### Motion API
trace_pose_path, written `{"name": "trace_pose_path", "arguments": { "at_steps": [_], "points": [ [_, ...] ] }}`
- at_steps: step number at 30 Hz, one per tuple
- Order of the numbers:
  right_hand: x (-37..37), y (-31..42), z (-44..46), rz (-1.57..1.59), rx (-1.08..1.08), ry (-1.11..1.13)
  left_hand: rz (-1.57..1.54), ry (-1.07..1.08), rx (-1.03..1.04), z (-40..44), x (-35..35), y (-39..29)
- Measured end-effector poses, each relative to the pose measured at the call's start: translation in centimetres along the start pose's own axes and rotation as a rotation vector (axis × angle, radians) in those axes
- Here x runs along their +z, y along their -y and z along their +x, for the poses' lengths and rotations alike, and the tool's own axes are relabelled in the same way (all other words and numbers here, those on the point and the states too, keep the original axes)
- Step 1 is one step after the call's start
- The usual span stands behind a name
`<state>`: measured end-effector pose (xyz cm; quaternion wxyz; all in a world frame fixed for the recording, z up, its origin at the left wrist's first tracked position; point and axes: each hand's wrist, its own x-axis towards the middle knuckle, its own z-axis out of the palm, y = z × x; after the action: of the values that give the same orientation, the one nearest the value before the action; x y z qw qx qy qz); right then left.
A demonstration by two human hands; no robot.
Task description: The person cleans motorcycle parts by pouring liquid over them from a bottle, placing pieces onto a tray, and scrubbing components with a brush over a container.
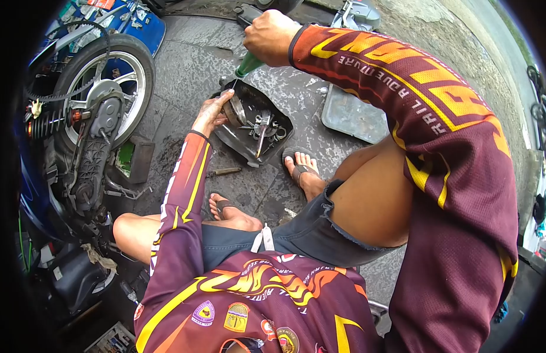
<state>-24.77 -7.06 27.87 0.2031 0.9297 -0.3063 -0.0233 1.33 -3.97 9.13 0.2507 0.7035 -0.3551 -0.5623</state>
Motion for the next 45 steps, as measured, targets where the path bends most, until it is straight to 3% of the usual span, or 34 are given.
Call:
{"name": "trace_pose_path", "arguments": {
  "at_steps": [6, 12, 14, 22, 24, 26, 32, 38, 45],
  "points": [
    [0.6, 0.0, -0.4, -0.016, 0.019, 0.084, -0.098, 0.024, 0.090, 1.0, -0.7, 0.9],
    [2.2, -0.5, 0.0, -0.037, 0.000, -0.029, -0.143, 0.118, 0.281, 1.8, -0.9, 1.7],
    [0.1, -0.1, -0.6, -0.066, 0.014, 0.097, -0.344, 0.218, 0.352, 2.6, -1.3, 2.4],
    [-1.1, 0.0, -0.5, 0.033, -0.013, 0.056, -0.850, 0.272, 0.449, 2.8, -0.9, 3.2],
    [-1.7, 0.3, -0.1, 0.048, 0.008, 0.149, -0.893, 0.244, 0.413, 3.2, -0.5, 3.7],
    [-1.9, 0.5, -0.2, 0.071, -0.011, 0.097, -1.019, 0.269, 0.275, 3.7, -0.1, 4.0],
    [-1.3, 0.5, 0.4, 0.102, -0.022, 0.000, -0.987, 0.247, 0.307, 3.3, 2.1, 3.2],
    [-0.8, 0.2, 0.5, 0.051, 0.006, -0.010, -0.877, 0.303, 0.136, 3.7, 2.7, 3.4],
    [0.3, -0.6, -0.2, 0.016, 0.014, -0.021, -0.766, 0.327, 0.151, 2.5, 2.6, 2.2]
  ]
}}
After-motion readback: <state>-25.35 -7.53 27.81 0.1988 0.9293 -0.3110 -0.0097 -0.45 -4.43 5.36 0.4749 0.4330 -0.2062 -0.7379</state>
